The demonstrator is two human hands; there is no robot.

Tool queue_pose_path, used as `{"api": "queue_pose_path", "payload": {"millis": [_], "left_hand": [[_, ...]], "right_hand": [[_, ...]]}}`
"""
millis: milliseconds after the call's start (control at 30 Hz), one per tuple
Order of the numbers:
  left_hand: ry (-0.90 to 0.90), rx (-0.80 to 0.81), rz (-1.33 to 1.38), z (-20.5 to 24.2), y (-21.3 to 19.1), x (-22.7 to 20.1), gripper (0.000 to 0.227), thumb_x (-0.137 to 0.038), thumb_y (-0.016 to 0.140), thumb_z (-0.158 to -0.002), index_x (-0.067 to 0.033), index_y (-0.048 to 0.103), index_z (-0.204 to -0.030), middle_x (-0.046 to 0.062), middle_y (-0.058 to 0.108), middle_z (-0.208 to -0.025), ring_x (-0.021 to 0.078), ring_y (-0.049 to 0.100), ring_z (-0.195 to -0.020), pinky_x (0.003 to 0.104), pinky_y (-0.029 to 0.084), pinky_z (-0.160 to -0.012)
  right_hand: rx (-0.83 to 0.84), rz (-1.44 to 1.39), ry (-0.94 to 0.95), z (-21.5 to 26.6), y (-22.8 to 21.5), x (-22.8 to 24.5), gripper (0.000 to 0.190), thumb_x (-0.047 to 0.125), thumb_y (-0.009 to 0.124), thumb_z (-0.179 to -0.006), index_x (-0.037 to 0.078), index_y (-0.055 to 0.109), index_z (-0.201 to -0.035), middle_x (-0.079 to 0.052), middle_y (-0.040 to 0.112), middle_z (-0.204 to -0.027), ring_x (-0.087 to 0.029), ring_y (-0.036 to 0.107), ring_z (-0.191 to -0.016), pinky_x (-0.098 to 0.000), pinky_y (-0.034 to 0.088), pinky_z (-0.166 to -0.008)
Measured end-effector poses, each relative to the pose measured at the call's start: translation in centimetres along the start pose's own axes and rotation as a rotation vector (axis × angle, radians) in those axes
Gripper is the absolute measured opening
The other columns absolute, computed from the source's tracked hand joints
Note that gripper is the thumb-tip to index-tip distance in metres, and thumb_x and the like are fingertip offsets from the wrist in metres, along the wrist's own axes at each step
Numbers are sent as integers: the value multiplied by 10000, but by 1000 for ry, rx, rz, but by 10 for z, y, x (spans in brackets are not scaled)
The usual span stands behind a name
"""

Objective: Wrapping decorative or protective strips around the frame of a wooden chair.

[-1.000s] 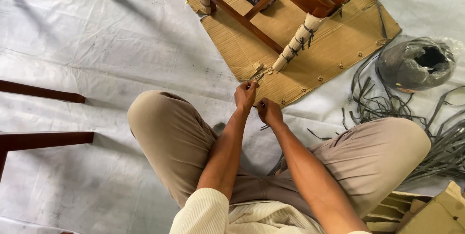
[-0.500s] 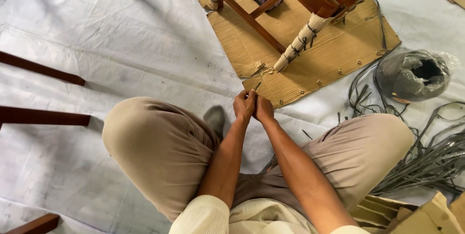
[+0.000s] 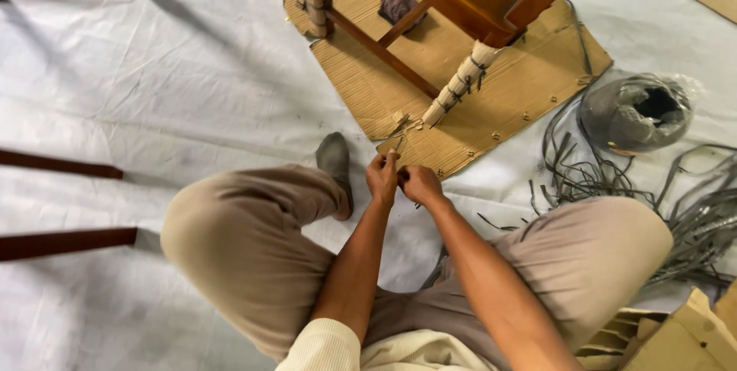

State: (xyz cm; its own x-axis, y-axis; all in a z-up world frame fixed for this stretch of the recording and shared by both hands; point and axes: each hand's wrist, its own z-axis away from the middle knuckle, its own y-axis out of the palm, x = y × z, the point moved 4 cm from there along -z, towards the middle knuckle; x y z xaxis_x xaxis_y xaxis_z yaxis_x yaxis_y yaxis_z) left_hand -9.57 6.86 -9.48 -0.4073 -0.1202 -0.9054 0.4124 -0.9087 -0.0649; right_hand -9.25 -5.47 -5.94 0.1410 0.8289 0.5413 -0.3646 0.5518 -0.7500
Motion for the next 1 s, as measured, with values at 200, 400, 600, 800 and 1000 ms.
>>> {"api": "queue_pose_path", "payload": {"millis": [200,400,600,800,1000], "left_hand": [[-221,43,383,-57,-3,-3,304,-328,661,-996,-46,747,-918,20,484,-684,177,465,-581,365,478,-546],[-72,44,267,-80,9,-34,339,-352,646,-974,-43,781,-948,-1,571,-711,103,538,-595,325,507,-539],[325,50,-267,-109,17,-123,335,-376,655,-984,-100,844,-985,59,789,-867,130,694,-758,272,517,-697],[627,484,-817,-150,59,-202,280,-368,590,-949,-193,792,-1033,13,791,-947,145,725,-700,324,578,-639],[824,820,-1808,-141,88,-263,261,-370,661,-980,-124,739,-944,58,736,-882,236,712,-813,418,563,-644]], "right_hand": [[30,-57,-39,-21,-61,-38,315,493,796,-812,219,835,-963,-52,782,-944,-221,730,-801,-364,590,-713],[193,413,-71,-45,-169,-64,284,492,705,-916,246,804,-1020,-15,794,-1012,-199,743,-891,-417,552,-904],[284,825,138,-57,-318,-77,365,396,564,-1014,148,773,-1181,-102,724,-1285,-318,670,-1200,-476,517,-1042],[107,766,219,-77,-368,-90,346,463,613,-987,213,761,-1176,-80,738,-1237,-332,637,-1218,-498,503,-1028],[50,546,209,-99,-340,-114,294,390,638,-980,166,727,-1149,-110,760,-1167,-337,670,-1168,-496,508,-1001]]}}
